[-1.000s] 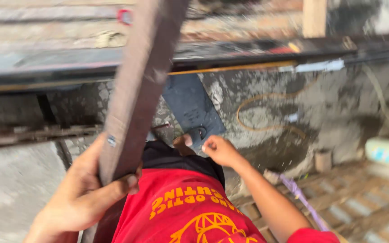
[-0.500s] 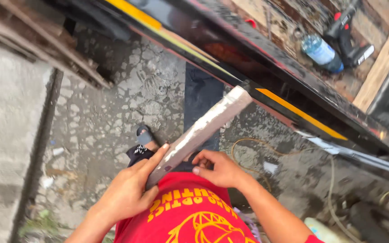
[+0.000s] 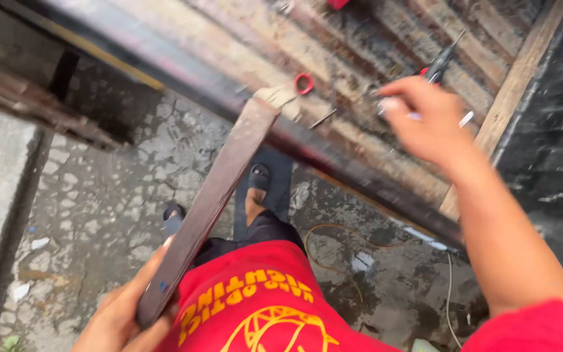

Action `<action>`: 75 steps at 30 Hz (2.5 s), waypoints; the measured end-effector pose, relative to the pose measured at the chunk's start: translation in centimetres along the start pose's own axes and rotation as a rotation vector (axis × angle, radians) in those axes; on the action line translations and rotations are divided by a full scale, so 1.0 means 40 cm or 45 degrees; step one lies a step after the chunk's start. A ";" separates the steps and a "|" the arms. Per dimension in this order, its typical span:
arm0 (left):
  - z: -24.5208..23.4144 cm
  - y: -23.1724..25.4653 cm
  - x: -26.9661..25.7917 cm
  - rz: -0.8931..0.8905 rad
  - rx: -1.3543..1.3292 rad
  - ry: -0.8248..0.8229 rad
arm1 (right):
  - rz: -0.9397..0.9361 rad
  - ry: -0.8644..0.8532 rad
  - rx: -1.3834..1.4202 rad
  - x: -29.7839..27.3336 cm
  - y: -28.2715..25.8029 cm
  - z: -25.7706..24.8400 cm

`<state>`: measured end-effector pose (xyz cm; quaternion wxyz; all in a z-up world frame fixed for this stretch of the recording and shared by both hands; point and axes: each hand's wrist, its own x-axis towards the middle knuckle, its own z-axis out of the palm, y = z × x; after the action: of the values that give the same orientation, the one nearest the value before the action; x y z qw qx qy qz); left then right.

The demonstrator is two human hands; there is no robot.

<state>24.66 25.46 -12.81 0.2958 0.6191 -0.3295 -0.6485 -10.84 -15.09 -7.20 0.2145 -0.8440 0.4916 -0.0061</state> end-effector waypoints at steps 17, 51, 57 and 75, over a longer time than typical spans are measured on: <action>0.211 0.253 0.114 -0.435 -0.142 0.401 | -0.496 -0.287 -0.517 0.189 0.416 0.505; -0.164 0.430 -0.094 0.540 -0.561 -0.795 | -0.454 0.793 0.935 -0.512 -0.462 0.123; -0.163 0.445 -0.101 0.468 -0.563 -0.941 | -0.587 1.072 0.656 -0.551 -0.485 0.139; -0.044 0.433 0.029 0.282 -0.333 -1.181 | 0.857 0.334 0.448 -0.878 -0.538 0.148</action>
<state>25.91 13.90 0.21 0.2603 0.1841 -0.4060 -0.8565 -9.87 25.40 2.40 0.2812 -0.5781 0.7553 -0.1275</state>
